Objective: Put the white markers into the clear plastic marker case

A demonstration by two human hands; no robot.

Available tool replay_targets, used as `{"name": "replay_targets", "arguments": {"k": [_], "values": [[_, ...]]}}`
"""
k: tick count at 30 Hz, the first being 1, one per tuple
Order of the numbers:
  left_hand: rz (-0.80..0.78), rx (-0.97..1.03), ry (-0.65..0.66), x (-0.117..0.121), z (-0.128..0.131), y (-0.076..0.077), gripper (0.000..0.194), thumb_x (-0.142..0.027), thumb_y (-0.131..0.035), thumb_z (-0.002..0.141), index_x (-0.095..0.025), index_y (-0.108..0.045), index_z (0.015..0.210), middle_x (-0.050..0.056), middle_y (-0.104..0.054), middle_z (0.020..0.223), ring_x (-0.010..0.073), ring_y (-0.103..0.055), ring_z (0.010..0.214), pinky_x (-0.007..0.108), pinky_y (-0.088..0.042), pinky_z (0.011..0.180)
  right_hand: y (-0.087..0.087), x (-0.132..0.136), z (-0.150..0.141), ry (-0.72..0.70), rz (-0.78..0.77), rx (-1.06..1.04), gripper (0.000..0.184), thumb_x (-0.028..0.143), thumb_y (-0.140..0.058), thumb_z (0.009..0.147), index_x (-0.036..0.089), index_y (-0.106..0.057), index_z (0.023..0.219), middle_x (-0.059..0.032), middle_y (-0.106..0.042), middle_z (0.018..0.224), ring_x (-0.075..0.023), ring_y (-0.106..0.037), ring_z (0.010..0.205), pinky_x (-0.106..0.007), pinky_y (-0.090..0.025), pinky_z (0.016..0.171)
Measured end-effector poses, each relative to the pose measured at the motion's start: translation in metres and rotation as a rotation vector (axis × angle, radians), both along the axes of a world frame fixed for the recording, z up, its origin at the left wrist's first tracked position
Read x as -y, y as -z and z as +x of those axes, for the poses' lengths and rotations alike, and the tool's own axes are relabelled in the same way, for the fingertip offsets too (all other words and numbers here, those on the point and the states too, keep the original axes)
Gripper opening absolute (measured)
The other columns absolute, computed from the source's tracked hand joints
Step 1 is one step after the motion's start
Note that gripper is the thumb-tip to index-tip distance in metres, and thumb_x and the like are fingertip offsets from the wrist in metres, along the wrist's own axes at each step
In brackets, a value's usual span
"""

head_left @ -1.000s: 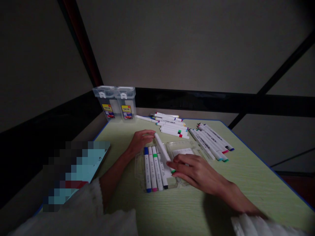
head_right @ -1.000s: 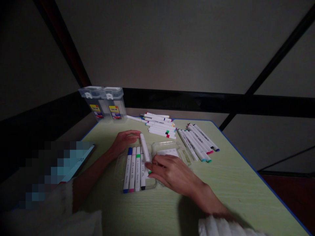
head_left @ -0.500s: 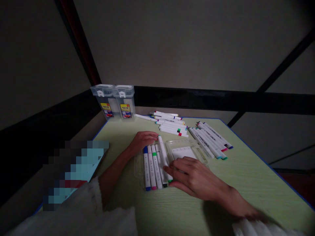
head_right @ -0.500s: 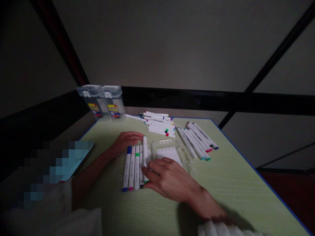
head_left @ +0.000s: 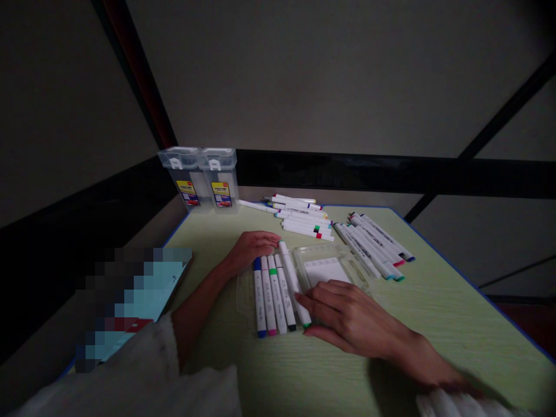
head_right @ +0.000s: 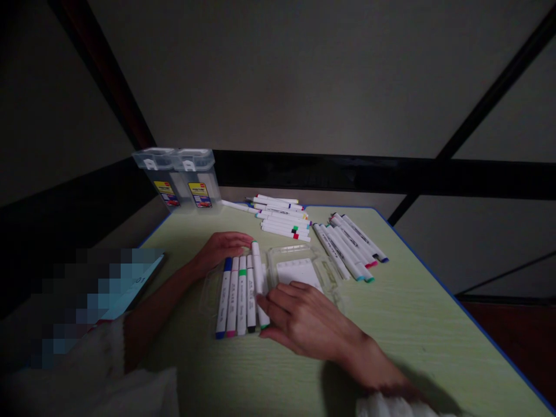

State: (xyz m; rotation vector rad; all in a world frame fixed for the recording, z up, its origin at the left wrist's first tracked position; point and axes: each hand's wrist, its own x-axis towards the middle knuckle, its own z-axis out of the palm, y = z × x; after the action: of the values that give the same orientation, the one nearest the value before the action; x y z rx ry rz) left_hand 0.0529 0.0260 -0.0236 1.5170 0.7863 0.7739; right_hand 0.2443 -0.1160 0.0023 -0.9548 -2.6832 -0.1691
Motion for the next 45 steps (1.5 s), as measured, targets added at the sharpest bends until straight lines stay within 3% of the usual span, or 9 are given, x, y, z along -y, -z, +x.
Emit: {"name": "replay_targets", "arguments": {"k": [4, 15, 28, 37, 45], "values": [[-0.001, -0.016, 0.049, -0.002, -0.001, 0.002, 0.030, -0.016, -0.062, 0.059, -0.013, -0.062, 0.089, 0.007, -0.067, 0.088, 0.0191, -0.061, 0.082, 0.029, -0.045, 0.070, 0.000, -0.001, 0.002, 0.008, 0.000, -0.026, 0.039, 0.037, -0.038, 0.088, 0.007, -0.057, 0.104, -0.0070, -0.058, 0.074, -0.0186, -0.053, 0.068, -0.032, -0.045, 0.058], [0.125, -0.027, 0.144, -0.004, -0.001, 0.003, 0.029, -0.012, -0.061, 0.061, -0.013, -0.062, 0.090, 0.008, -0.059, 0.104, 0.0200, -0.055, 0.098, 0.037, -0.039, 0.090, 0.001, 0.000, 0.002, -0.008, 0.019, -0.037, 0.042, 0.039, -0.036, 0.089, 0.007, -0.058, 0.103, -0.0051, -0.057, 0.069, -0.0161, -0.052, 0.062, -0.029, -0.043, 0.054], [0.134, -0.061, 0.201, -0.004, -0.001, 0.003, 0.030, -0.013, -0.062, 0.063, -0.011, -0.063, 0.093, 0.010, -0.060, 0.105, 0.0203, -0.057, 0.097, 0.037, -0.041, 0.090, 0.001, 0.002, 0.000, -0.028, 0.071, -0.046, 0.043, 0.040, -0.033, 0.089, 0.007, -0.057, 0.103, -0.0055, -0.058, 0.069, -0.0161, -0.053, 0.060, -0.029, -0.041, 0.053], [0.233, -0.073, 0.212, -0.006, -0.001, 0.005, 0.027, -0.013, -0.059, 0.066, -0.012, -0.065, 0.093, 0.009, -0.060, 0.102, 0.0180, -0.057, 0.093, 0.033, -0.043, 0.085, 0.001, 0.001, 0.000, -0.013, -0.038, -0.006, 0.045, 0.042, -0.036, 0.088, 0.007, -0.055, 0.108, -0.0063, -0.058, 0.072, -0.0174, -0.053, 0.063, -0.031, -0.041, 0.057], [0.443, -0.175, 0.185, -0.007, 0.000, 0.007, 0.028, -0.010, -0.049, 0.073, -0.014, -0.066, 0.095, 0.006, -0.061, 0.088, 0.0141, -0.056, 0.084, 0.028, -0.042, 0.077, -0.011, 0.005, 0.001, 0.070, -0.301, -0.017, 0.042, 0.042, -0.042, 0.085, 0.011, -0.055, 0.110, -0.0076, -0.058, 0.083, -0.0177, -0.053, 0.071, -0.029, -0.041, 0.059]]}}
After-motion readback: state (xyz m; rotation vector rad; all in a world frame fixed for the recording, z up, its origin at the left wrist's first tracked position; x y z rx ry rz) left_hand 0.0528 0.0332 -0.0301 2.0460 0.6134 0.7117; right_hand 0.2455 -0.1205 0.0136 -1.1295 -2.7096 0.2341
